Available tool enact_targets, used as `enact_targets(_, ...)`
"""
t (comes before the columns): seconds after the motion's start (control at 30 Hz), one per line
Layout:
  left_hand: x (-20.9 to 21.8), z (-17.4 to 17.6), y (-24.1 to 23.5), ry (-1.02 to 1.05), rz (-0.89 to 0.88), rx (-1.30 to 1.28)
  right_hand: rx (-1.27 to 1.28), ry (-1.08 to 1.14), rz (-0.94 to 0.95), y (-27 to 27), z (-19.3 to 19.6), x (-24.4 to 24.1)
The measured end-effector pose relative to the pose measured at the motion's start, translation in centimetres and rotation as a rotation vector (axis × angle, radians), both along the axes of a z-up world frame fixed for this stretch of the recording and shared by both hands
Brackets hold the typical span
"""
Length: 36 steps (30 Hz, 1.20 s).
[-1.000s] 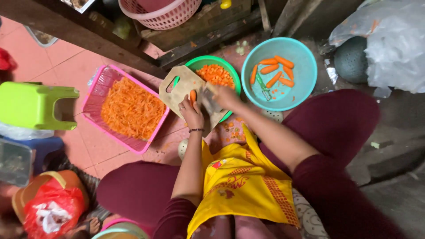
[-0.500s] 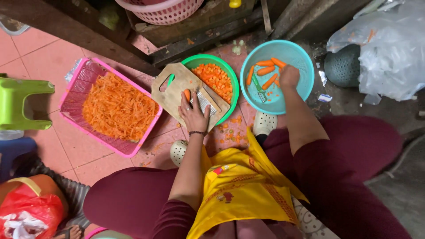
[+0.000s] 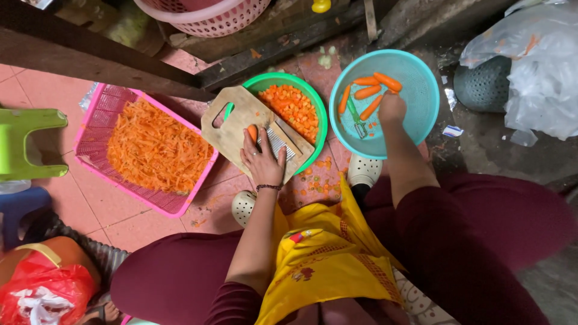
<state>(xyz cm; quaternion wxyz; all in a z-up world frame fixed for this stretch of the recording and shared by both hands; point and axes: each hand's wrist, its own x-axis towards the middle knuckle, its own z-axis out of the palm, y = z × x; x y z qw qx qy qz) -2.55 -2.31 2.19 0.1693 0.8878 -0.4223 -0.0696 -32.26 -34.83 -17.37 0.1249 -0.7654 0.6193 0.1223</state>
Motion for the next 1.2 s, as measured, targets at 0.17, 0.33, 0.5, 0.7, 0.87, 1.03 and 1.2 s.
enact_targets(0.17,0.2,-0.3,0.0,0.002,-0.003,0.017,0.126,-0.161,-0.038,-1.3,1.8,-2.7)
enact_targets(0.33,0.1,-0.5,-0.1,0.013,0.01,0.031,0.503,0.022,0.067,0.1,2.1,-4.3)
enact_targets(0.5,0.2,-0.8,-0.2,0.009,0.02,-0.003,0.099,-0.016,0.041,1.8,3.8,-3.6)
enact_targets(0.7,0.0,-0.3,-0.2,0.022,0.03,0.007,0.142,0.021,-0.016,3.6,2.9,-4.6)
enact_targets(0.87,0.0,-0.4,-0.1,0.009,0.027,0.009,0.11,-0.021,0.182,4.6,4.0,-3.8)
enact_targets(1.03,0.1,-0.5,-0.2,-0.001,0.017,-0.001,0.093,-0.173,0.317,5.5,4.4,-3.8)
enact_targets(1.2,0.1,-0.3,-0.2,0.003,0.02,-0.014,0.205,-0.233,0.387,6.0,4.9,-3.5)
